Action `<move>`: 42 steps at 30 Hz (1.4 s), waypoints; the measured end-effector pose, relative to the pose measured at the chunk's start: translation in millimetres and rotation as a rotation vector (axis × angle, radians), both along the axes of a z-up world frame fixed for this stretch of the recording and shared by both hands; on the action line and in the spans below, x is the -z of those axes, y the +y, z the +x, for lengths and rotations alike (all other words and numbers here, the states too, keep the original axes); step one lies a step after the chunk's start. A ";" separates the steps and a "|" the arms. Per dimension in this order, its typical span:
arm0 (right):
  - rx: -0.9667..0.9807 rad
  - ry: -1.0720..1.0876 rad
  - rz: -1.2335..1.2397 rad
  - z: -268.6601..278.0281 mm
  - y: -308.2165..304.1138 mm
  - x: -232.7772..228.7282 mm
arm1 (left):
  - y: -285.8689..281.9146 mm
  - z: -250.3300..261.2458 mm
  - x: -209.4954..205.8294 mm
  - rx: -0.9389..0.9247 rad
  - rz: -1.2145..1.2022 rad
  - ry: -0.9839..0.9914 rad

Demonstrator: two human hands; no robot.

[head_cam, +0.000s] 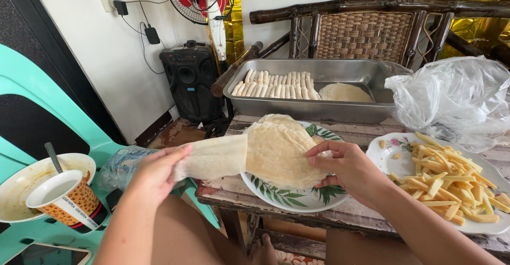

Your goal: The person repeatedly tears thin sheets of dough into smaller pieces and places them into a metal tray. A plate of sliced potatoes is also visible on the table.

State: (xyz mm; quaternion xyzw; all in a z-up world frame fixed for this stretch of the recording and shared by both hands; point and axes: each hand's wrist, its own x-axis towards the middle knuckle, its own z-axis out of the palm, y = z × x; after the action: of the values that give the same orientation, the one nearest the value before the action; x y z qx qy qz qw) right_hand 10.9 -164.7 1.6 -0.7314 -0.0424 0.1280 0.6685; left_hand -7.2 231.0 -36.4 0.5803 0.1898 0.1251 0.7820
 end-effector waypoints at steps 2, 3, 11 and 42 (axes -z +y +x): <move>0.007 0.006 0.001 0.8 -0.5 1.2 | 13.2 -1.4 -1.9 -0.037 -0.013 -0.012; 0.007 0.008 -0.002 1.2 -0.5 1.3 | 19.7 -2.6 -4.7 -0.056 -0.019 -0.017; -0.022 -0.097 -0.874 11.5 8.5 -42.5 | 21.8 -16.8 -74.4 0.064 0.349 -0.093; -0.145 -0.146 0.109 183.5 -117.6 -130.1 | -233.3 221.5 -158.7 0.808 0.365 -0.387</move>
State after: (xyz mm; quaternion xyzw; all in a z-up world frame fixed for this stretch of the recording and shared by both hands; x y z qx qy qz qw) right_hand 194.5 -282.3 131.7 -0.6962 -0.1509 0.1198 0.6915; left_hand 214.3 -2.3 122.3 0.7015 -0.2249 -0.0515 0.6743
